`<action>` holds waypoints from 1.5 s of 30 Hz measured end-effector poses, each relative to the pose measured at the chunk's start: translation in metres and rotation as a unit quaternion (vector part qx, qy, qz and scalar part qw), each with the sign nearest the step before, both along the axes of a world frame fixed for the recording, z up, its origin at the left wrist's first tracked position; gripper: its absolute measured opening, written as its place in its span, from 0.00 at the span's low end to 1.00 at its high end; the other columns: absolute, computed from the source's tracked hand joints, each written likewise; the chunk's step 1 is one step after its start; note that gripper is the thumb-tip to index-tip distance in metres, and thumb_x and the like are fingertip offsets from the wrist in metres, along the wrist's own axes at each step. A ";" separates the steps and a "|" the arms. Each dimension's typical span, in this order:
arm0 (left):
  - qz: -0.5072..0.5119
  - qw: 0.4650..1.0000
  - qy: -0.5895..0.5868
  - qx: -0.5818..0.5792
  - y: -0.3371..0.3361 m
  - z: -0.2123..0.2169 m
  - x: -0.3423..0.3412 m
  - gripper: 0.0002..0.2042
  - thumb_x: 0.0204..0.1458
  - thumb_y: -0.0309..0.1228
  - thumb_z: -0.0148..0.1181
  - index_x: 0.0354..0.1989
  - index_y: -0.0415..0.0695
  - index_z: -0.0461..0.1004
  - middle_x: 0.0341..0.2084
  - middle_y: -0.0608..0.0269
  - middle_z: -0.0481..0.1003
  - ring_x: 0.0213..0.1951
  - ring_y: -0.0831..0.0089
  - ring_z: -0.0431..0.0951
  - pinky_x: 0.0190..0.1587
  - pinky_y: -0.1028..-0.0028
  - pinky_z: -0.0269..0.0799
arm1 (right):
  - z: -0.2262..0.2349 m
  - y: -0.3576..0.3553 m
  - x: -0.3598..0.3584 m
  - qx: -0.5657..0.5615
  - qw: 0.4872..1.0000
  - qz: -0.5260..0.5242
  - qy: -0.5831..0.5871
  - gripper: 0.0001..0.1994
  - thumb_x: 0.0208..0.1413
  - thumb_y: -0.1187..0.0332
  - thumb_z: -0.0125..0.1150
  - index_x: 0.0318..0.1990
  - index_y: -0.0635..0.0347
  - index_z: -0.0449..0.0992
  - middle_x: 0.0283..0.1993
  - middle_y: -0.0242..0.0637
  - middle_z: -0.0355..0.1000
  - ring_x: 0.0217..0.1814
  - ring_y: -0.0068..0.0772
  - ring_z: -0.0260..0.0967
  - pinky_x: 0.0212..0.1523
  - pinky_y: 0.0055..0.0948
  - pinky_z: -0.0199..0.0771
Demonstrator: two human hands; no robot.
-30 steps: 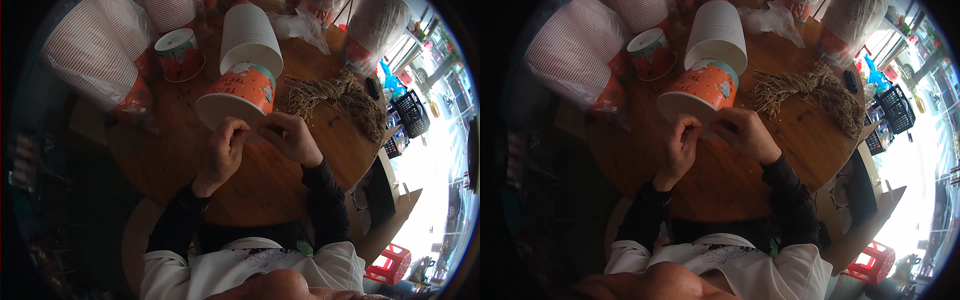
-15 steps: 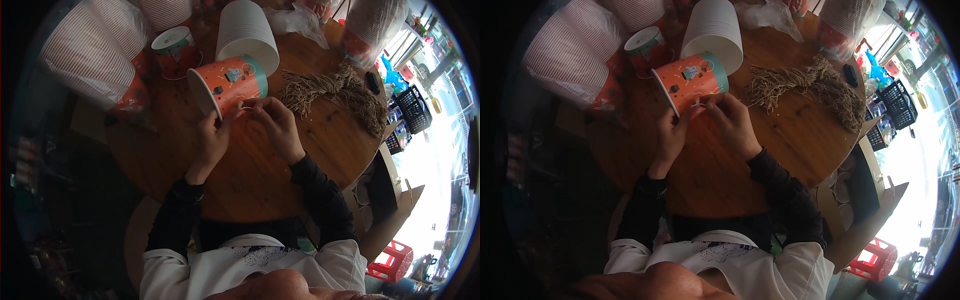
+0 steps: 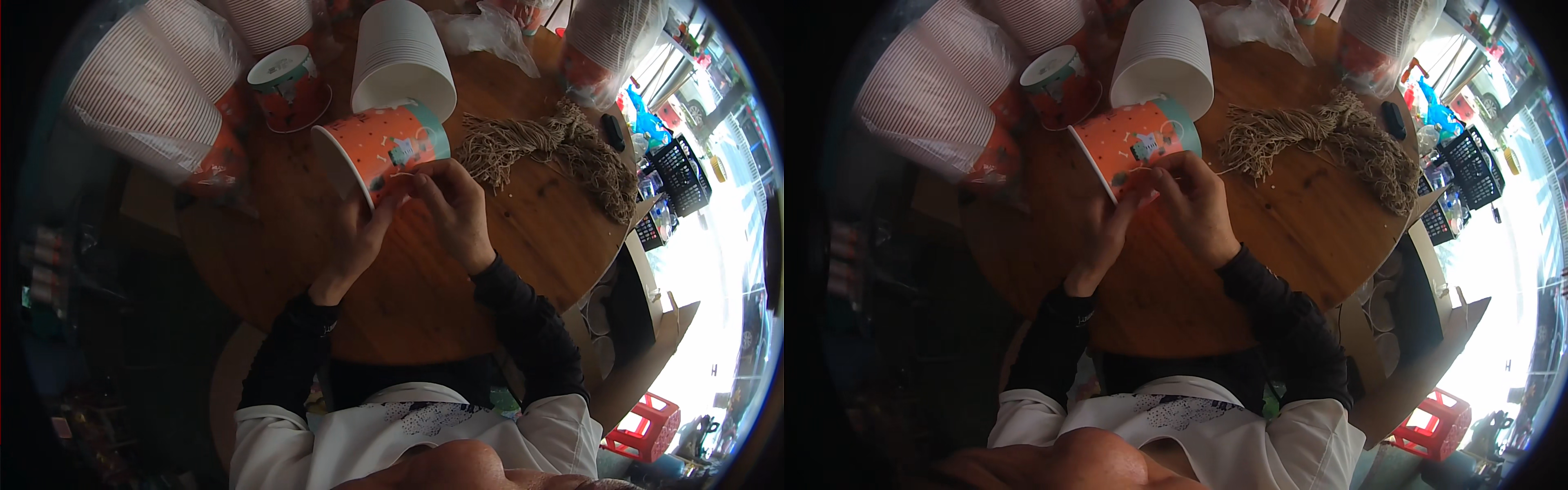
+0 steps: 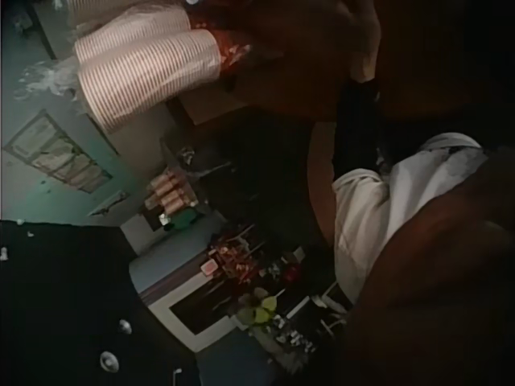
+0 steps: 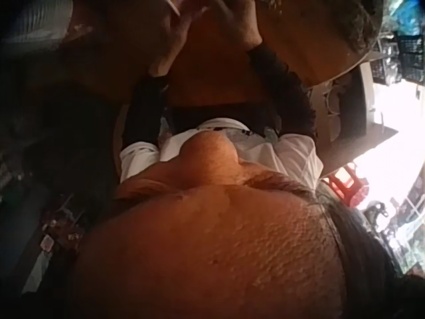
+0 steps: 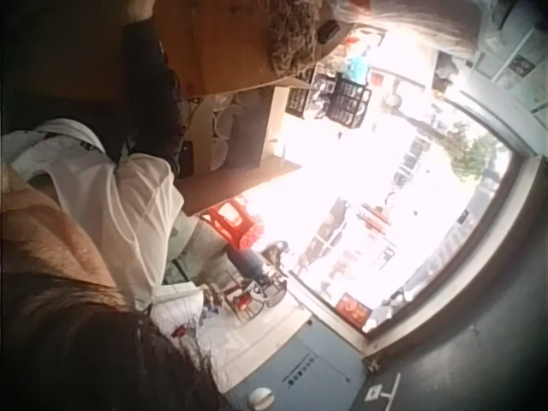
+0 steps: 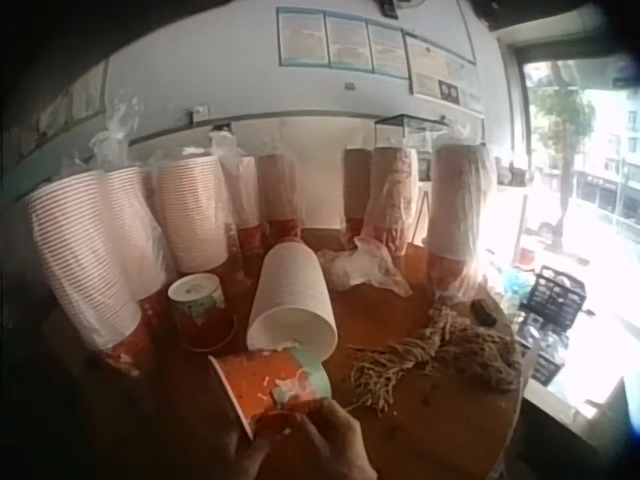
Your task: The person removes the plastic wrap from a stack of paper buckets and attaches a string handle onto a paper bucket by threading and tying a cord through its holes.
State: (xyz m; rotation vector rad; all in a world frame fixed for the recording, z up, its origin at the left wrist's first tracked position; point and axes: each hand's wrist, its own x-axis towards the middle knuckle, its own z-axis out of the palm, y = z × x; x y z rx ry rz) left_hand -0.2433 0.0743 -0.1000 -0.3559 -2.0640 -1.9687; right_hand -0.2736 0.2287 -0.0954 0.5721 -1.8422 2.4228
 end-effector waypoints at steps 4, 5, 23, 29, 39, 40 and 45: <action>-0.029 0.998 0.005 0.050 -0.004 -0.007 0.000 0.11 0.61 0.24 0.50 0.50 0.36 0.72 0.45 0.59 0.75 0.47 0.74 0.76 0.48 0.74 0.73 | 0.003 -0.001 0.004 -0.001 1.000 -0.016 0.016 0.05 0.62 0.73 0.56 0.41 0.66 0.71 0.36 0.30 0.74 0.38 0.15 0.70 0.39 0.19 0.72; -0.029 0.998 0.005 0.051 -0.003 -0.006 0.000 0.11 0.61 0.24 0.50 0.50 0.36 0.72 0.45 0.59 0.75 0.47 0.74 0.76 0.48 0.74 0.73 | 0.004 -0.001 0.004 -0.007 1.000 -0.020 0.023 0.05 0.62 0.73 0.56 0.41 0.66 0.71 0.36 0.30 0.74 0.38 0.15 0.70 0.39 0.19 0.72; -0.008 0.955 -0.017 -0.295 -0.010 -0.026 -0.007 0.16 0.54 0.34 0.61 0.50 0.41 0.73 0.31 0.52 0.78 0.35 0.58 0.80 0.38 0.65 0.75 | 0.007 0.010 -0.003 -0.021 0.996 -0.057 0.060 0.03 0.63 0.76 0.53 0.41 0.66 0.70 0.43 0.36 0.74 0.43 0.21 0.73 0.46 0.24 0.74; -0.014 0.969 0.081 -0.232 -0.003 -0.009 -0.006 0.14 0.58 0.36 0.55 0.47 0.40 0.73 0.33 0.51 0.77 0.40 0.50 0.77 0.43 0.59 0.72 | 0.004 0.010 0.001 -0.003 0.998 -0.047 0.035 0.03 0.62 0.76 0.53 0.41 0.66 0.70 0.43 0.37 0.75 0.42 0.21 0.73 0.45 0.23 0.75; -0.047 0.877 0.080 -0.471 -0.010 -0.026 -0.011 0.17 0.56 0.32 0.55 0.54 0.41 0.69 0.55 0.51 0.68 0.54 0.52 0.70 0.55 0.59 0.69 | 0.013 0.021 -0.010 0.097 0.959 -0.179 0.197 0.03 0.61 0.77 0.53 0.41 0.65 0.69 0.50 0.44 0.74 0.46 0.32 0.74 0.47 0.30 0.73; -0.053 0.893 0.023 -0.446 -0.005 -0.018 -0.009 0.19 0.54 0.33 0.58 0.55 0.43 0.69 0.56 0.52 0.68 0.55 0.53 0.69 0.55 0.59 0.69 | 0.011 0.025 -0.011 0.079 0.968 -0.167 0.171 0.03 0.60 0.77 0.53 0.41 0.64 0.68 0.50 0.44 0.74 0.45 0.32 0.74 0.46 0.29 0.73; -0.068 0.903 0.036 -0.424 -0.012 -0.015 -0.005 0.24 0.52 0.38 0.63 0.56 0.41 0.67 0.53 0.51 0.69 0.55 0.56 0.70 0.52 0.60 0.71 | 0.013 0.021 -0.010 0.156 0.954 -0.168 0.192 0.03 0.60 0.77 0.54 0.41 0.64 0.68 0.50 0.42 0.75 0.44 0.33 0.75 0.42 0.30 0.75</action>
